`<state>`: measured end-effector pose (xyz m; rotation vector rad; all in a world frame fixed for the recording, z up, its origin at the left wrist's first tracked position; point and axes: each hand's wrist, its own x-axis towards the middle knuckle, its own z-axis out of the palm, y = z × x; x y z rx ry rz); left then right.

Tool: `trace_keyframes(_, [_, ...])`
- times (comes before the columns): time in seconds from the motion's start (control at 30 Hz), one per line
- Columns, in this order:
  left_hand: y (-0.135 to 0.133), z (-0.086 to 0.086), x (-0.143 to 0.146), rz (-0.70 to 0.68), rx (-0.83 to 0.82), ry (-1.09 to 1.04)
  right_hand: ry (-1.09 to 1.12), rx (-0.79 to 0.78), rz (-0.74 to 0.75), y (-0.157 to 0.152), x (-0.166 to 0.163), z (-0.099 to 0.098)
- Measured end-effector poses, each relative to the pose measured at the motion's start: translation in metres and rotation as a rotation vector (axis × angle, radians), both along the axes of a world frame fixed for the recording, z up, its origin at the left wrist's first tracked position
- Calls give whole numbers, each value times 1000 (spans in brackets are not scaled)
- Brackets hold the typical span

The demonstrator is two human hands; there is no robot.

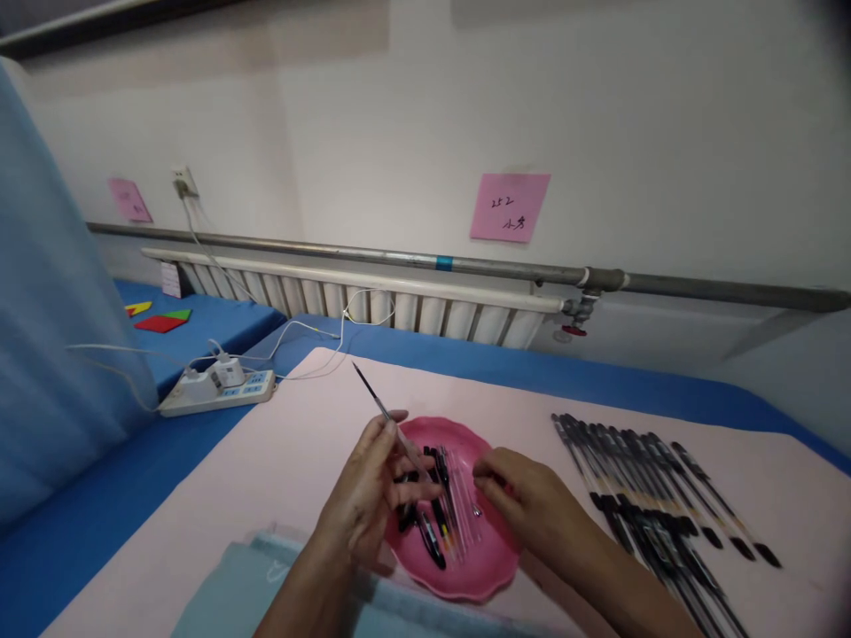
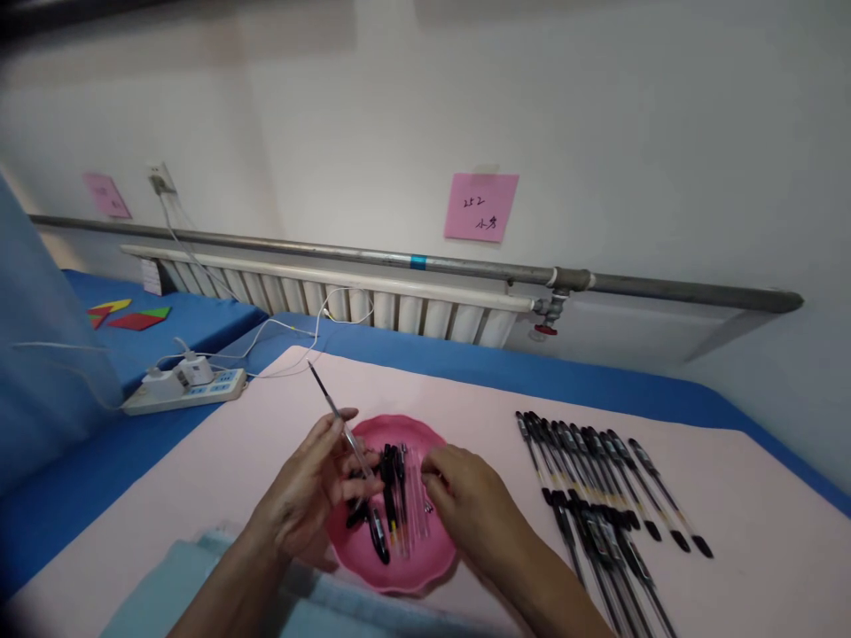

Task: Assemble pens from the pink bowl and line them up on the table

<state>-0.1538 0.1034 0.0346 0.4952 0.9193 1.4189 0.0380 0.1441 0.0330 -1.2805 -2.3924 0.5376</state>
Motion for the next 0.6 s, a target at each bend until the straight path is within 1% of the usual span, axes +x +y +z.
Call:
trace_keyframes(0.13, [0,5,-10,93,45,-1,-191,92,37,-3,-1,-3])
trace_keyframes(0.2, [-1,6,-14,109,57,3,-307,115,59,-5,-3,-5])
trace_keyframes(0.3, [-1,6,-14,36,47,20,-471,135,84,-9,-10,-7])
trace_keyframes(0.37, [-2,4,-13,-31,33,15,-533,136,87,-11,-15,-8])
trace_keyframes(0.4, [-2,4,-12,-46,24,3,-547,135,84,-12,-16,-8])
trace_keyframes(0.47, [-1,3,-13,-26,3,-24,-537,134,69,-14,-17,-9])
trace_keyframes(0.6, [3,1,-20,119,-53,-54,-361,167,30,-14,-17,-13])
